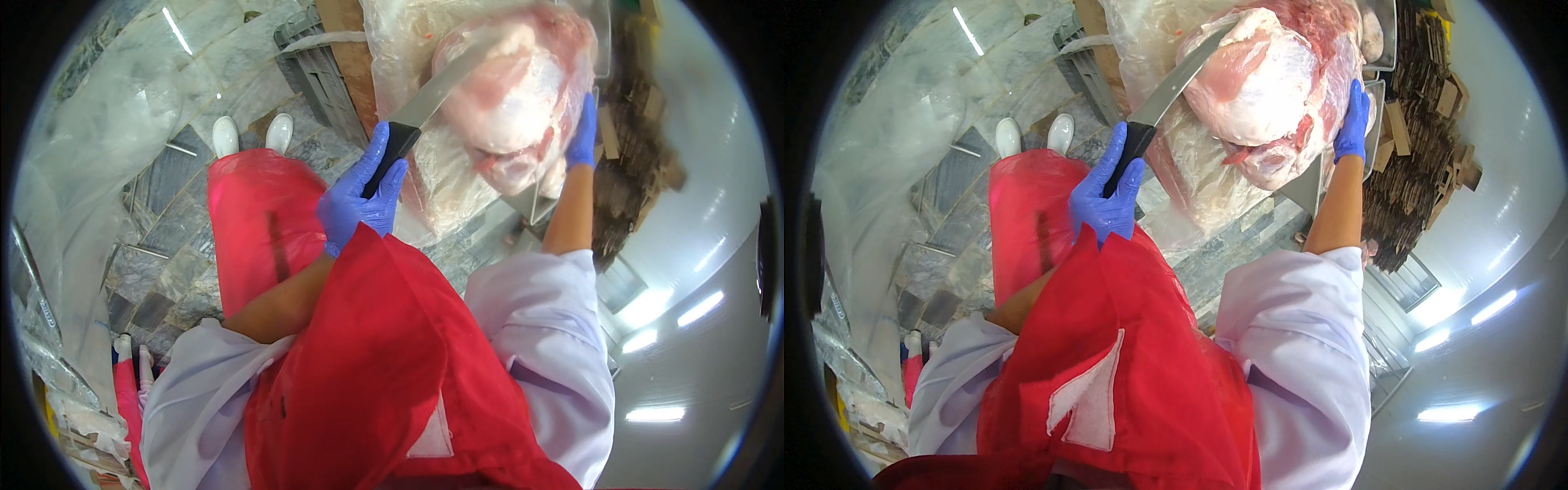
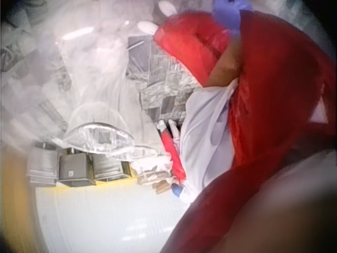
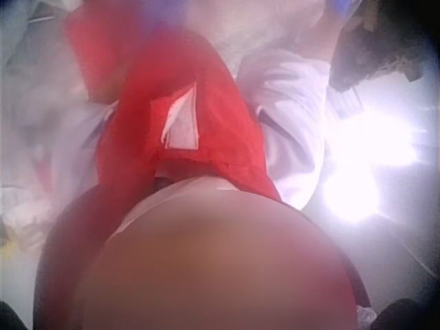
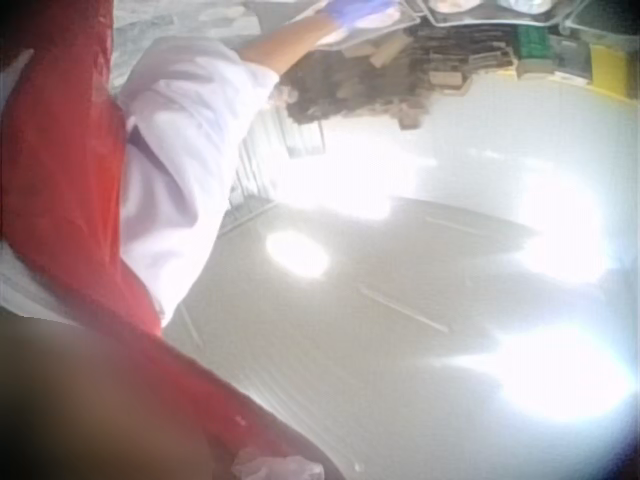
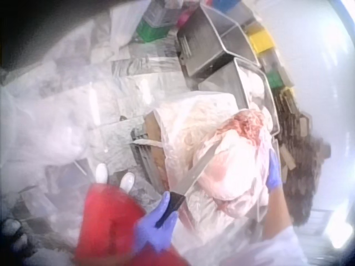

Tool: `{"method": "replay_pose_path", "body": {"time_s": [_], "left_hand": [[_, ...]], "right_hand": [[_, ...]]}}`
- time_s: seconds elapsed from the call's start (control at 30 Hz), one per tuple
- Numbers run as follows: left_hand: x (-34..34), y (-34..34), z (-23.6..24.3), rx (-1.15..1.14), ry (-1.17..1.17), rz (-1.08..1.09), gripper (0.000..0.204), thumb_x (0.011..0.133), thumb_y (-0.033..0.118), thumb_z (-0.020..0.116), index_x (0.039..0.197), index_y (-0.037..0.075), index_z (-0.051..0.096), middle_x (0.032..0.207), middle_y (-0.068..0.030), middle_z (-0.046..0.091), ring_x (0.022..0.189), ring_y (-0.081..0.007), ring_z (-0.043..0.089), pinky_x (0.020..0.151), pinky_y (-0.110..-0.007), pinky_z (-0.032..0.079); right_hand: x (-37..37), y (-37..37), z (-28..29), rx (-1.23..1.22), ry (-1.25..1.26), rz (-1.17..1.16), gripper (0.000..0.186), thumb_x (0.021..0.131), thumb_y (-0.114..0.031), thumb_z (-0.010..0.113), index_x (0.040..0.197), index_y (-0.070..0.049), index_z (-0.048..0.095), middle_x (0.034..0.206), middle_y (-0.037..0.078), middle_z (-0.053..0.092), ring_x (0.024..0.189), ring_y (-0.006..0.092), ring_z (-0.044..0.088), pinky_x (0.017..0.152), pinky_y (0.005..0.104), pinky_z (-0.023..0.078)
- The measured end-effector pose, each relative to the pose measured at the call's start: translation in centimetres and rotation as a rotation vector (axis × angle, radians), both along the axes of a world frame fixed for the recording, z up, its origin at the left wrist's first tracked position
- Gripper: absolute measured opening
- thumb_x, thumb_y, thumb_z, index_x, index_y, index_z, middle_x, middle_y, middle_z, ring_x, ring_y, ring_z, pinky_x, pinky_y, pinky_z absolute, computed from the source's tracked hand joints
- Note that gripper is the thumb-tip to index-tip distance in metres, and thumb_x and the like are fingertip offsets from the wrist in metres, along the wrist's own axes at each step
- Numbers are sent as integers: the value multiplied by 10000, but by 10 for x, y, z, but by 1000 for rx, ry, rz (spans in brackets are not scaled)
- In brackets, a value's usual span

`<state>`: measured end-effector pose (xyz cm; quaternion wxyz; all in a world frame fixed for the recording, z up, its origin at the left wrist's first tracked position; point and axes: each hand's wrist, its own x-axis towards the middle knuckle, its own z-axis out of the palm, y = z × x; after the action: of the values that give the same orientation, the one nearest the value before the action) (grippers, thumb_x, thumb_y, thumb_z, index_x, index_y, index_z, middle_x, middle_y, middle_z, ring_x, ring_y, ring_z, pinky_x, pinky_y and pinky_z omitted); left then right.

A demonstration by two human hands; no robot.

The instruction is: The person trims fat and connective tissue from large cuts of raw meat using a knife. They handle the meat with gloved hands, place trimmed pieces into metal trays, and occasionally rinse the meat under a water tap.

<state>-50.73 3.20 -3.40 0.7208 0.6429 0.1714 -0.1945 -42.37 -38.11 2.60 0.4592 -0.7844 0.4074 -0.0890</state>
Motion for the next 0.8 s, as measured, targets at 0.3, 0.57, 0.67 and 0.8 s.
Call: {"method": "replay_pose_path", "body": {"time_s": [0.3,0.57,0.67,0.8], "left_hand": [[32,48,-2,-118,-38,-206,477,901,216,723,1354,154,587,1096,-106,729,905,-68,641,797,-266,517],[144,141,64,416,-365,-764,446,904,134,686,1342,135,601,920,-119,707,765,-109,602,737,-273,500],[156,135,78,472,-418,-821,433,906,124,682,1333,134,609,903,-114,701,747,-113,593,716,-274,493],[134,120,61,307,-197,-778,465,894,72,686,1347,128,598,937,-126,704,769,-112,595,727,-269,485]], "right_hand": [[2,-37,-5,1,96,122,727,909,-490,630,1393,17,437,1339,140,531,1175,224,532,1033,343,400],[55,-27,15,182,231,134,761,959,-526,529,1509,-36,336,1453,97,477,1272,209,508,1076,341,385],[57,-15,13,126,249,107,726,964,-517,527,1487,-35,382,1443,99,488,1268,210,512,1073,341,388],[47,-12,10,111,223,43,681,968,-505,527,1451,-32,439,1397,99,533,1214,220,556,1028,350,436]]}}
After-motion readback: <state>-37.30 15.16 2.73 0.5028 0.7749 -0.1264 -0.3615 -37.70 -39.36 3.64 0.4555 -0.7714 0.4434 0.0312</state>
